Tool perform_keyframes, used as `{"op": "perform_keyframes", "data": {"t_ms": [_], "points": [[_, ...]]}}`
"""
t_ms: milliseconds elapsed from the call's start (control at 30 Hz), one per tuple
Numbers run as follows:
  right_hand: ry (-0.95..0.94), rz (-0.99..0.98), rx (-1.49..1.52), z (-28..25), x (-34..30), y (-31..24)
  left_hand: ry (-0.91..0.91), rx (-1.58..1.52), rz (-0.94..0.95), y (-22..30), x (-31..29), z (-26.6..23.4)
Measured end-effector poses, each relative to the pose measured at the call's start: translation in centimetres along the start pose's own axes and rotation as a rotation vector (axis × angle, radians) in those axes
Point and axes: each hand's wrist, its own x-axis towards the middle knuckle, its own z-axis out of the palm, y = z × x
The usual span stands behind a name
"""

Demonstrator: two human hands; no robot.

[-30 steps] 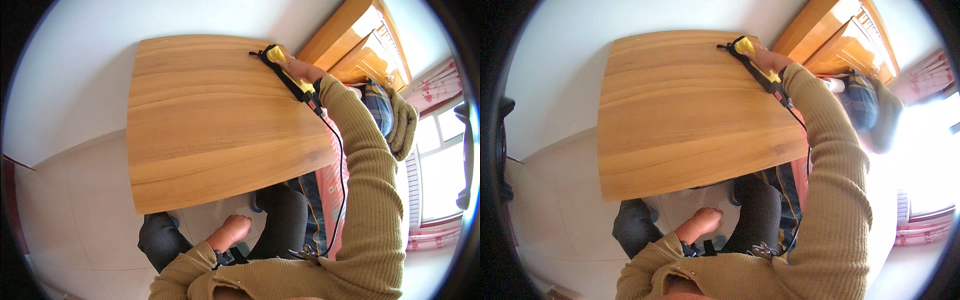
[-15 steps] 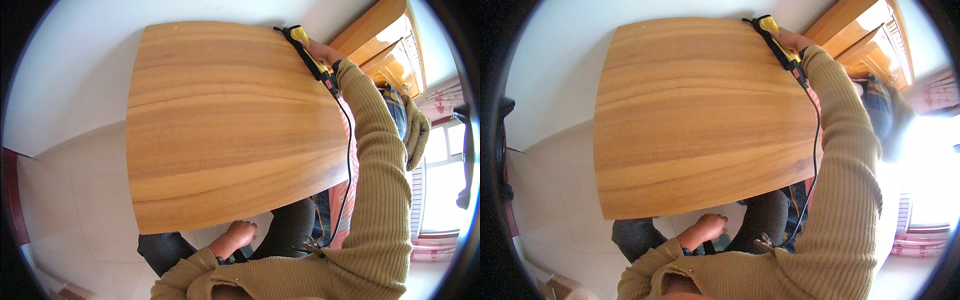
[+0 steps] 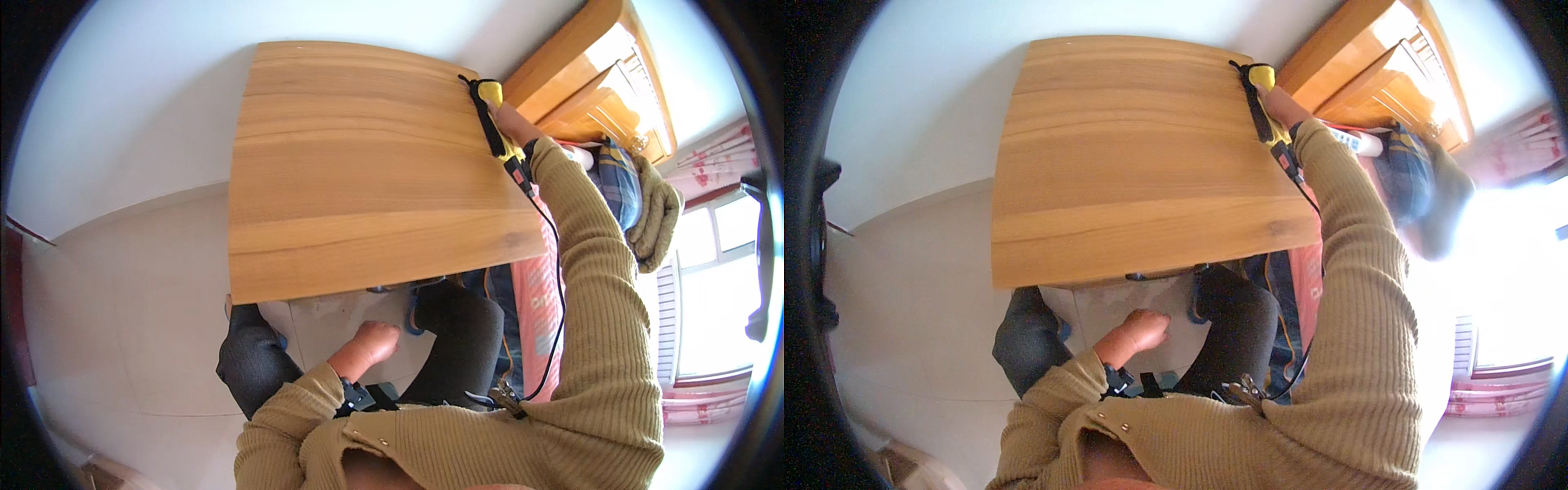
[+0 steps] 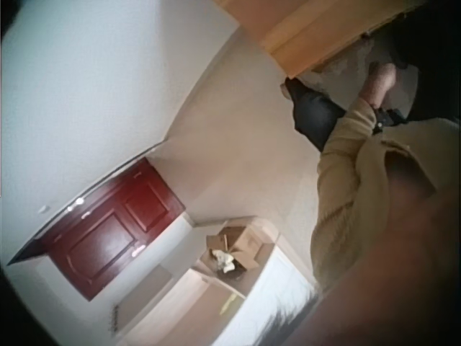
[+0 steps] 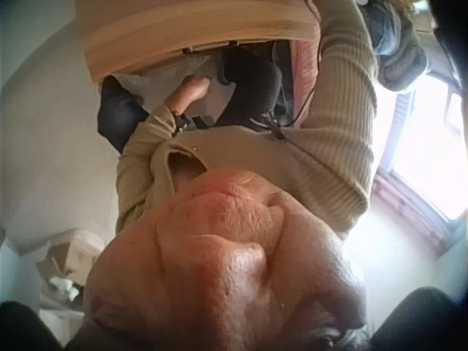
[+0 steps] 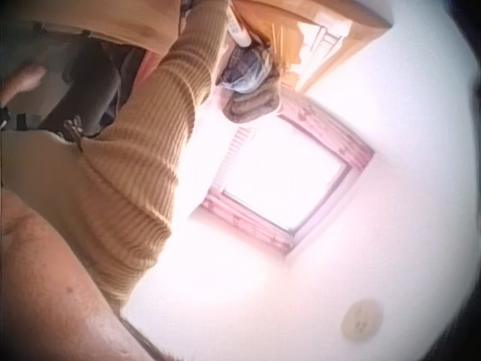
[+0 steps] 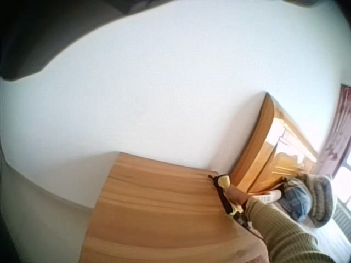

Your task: The person wipes a wooden nightstand and the surrounding floor with a yellow cloth, then moves the nightstand to clean underneath it. They handle a red plastic item and a small white box, placing them on the nightstand, and continue wiping the floor before returning the nightstand to its original position.

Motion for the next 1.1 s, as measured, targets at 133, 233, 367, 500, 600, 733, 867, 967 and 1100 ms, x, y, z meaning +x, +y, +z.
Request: {"op": "perform_keyframes", "data": {"t_ms": [133,233,367,500,600,733,867,967,1100], "points": [[0.008,0.093,-0.21,-0.4,-6.2,0.6,0.042,0.052,-0.047,0.1,0.0,-0.3],[0.094,0.086,0.076,0.3,-10.5,0.5,0.11,0.098,-0.016,0.1,-0.3,-0.5],[0.131,0.148,0.04,-0.1,-16.3,-0.2,0.081,0.123,-0.013,0.1,-0.9,-0.3],[0.194,0.182,0.074,0.0,-19.8,-0.9,0.006,0.16,-0.04,-0.5,-1.4,-0.1],[0.199,0.213,-0.014,0.7,-21.2,-0.3,0.015,0.164,-0.07,-0.9,-1.7,-0.1],[0.291,0.182,-0.027,2.1,-23.7,1.1,-0.006,0.142,-0.099,-0.7,-1.9,0.0],[0.379,-0.08,-0.084,3.1,-26.3,0.2,-0.002,0.136,-0.068,-0.4,-2.0,-0.1],[0.321,-0.301,-0.132,2.9,-27.1,-1.8,0.059,0.124,-0.023,-0.1,-2.1,-0.2],[0.146,-0.337,-0.136,2.0,-24.9,-3.6,0.056,0.099,-0.024,0.5,-2.1,-0.3]]}}
